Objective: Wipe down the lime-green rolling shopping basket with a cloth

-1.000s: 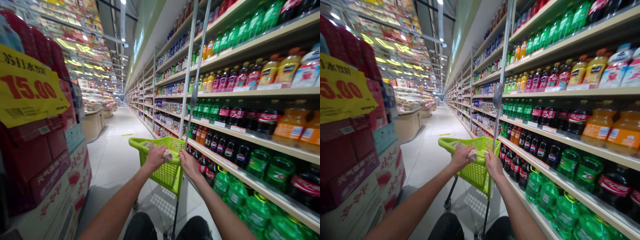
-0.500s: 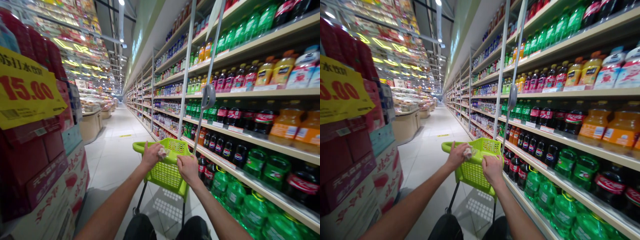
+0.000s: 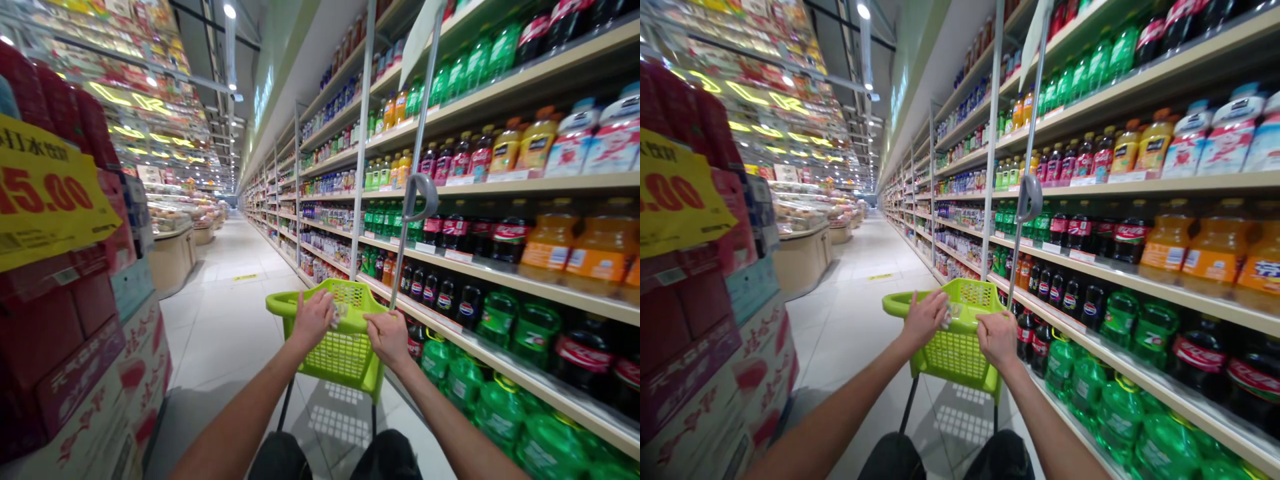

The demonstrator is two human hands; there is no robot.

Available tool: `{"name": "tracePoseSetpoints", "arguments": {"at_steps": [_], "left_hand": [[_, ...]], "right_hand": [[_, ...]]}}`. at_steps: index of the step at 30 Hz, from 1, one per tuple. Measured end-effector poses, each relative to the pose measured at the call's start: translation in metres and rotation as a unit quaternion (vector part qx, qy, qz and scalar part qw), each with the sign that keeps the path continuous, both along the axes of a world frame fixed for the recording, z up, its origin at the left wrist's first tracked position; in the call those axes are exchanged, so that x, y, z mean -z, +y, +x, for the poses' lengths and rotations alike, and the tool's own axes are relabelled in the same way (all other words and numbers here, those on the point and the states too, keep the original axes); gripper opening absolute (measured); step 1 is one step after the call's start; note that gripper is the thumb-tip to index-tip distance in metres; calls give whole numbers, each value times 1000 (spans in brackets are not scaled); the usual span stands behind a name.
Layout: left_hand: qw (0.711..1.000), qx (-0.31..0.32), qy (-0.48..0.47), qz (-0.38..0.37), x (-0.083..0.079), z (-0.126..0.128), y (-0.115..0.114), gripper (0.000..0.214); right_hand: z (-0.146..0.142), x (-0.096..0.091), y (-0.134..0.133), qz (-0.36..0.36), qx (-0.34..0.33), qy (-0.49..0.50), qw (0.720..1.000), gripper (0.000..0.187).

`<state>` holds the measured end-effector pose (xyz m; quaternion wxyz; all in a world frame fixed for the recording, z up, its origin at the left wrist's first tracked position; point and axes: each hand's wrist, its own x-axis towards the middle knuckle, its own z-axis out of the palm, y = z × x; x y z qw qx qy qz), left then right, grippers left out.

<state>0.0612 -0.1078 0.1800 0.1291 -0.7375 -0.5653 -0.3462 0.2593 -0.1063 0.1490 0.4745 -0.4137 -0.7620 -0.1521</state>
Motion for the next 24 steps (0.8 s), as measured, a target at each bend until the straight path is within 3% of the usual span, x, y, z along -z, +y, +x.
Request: {"name": "tracePoseSetpoints", "arguments": {"at_steps": [4, 9, 12, 16, 18, 20, 24], "left_hand": [[997, -70, -27, 17, 4, -23, 9, 33], [997, 66, 24, 37, 8, 26, 6, 36], [993, 103, 40, 30, 7, 31, 5, 34], [999, 3, -34, 16, 5, -12, 9, 31], [997, -42, -61, 13, 3, -21, 9, 31], [999, -23, -40, 10, 3, -9, 7, 31], [994, 90, 55, 25, 4, 38, -1, 31]], "right_hand": [[-2, -2, 0, -21, 4, 3, 1000, 24], [-7, -4, 0, -47, -3, -13, 999, 25], [-4, -3, 0, -38, -13, -16, 999, 26], [0, -2, 1, -31, -27, -12, 999, 26], [-1, -2, 1, -32, -33, -9, 999, 25], [-5, -2, 1, -32, -38, -9, 999, 25], [-14, -3, 2, -44, -26, -27, 998, 24]]}}
